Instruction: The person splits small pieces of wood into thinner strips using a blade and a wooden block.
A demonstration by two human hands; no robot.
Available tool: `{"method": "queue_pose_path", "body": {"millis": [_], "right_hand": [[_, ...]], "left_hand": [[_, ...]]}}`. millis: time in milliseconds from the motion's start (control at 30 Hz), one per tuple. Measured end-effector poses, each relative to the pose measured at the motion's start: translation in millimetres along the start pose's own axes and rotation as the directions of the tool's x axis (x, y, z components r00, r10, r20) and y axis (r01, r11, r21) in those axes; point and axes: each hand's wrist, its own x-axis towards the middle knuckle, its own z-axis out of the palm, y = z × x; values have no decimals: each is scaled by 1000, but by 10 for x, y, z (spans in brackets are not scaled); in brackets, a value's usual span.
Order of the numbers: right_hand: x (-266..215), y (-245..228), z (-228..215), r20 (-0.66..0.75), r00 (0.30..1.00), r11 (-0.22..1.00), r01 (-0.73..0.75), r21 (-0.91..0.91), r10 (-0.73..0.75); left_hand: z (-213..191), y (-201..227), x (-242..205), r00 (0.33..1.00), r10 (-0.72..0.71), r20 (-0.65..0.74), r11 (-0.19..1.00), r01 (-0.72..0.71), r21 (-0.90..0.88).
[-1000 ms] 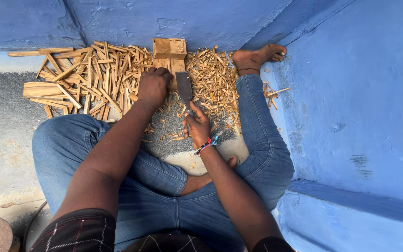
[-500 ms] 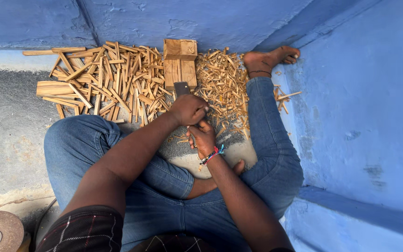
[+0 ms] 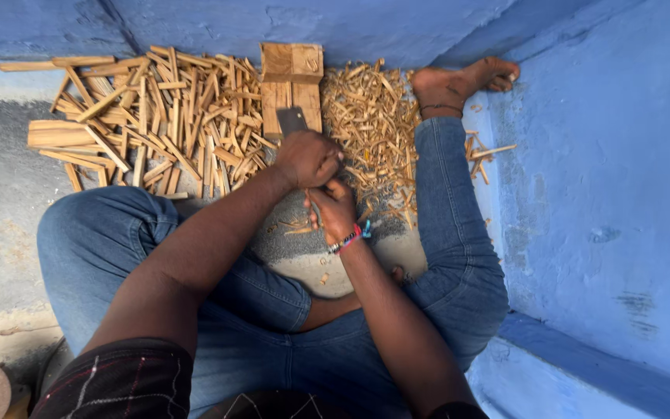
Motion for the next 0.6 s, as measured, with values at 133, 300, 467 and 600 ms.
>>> {"method": "queue_pose_path", "body": {"millis": [133,300,467,600], "right_hand": [[198,-91,9,2,1000,999,-21,38,21],[380,-131,85,-47,995,994,-90,56,93],[469,-93,153,-34,993,992,-109,65,111],[487,-231,212,51,998,992,-41,118,35]], "left_hand": [[-75,-91,148,998,16,-58,1000,-15,12],[-64,-262,320,996,-78,-31,997,78,-1],[2,-434,408,988,12,-154,1000,-9,17],[-61,-328,233,906,-154,-396,963,47,-267]]}}
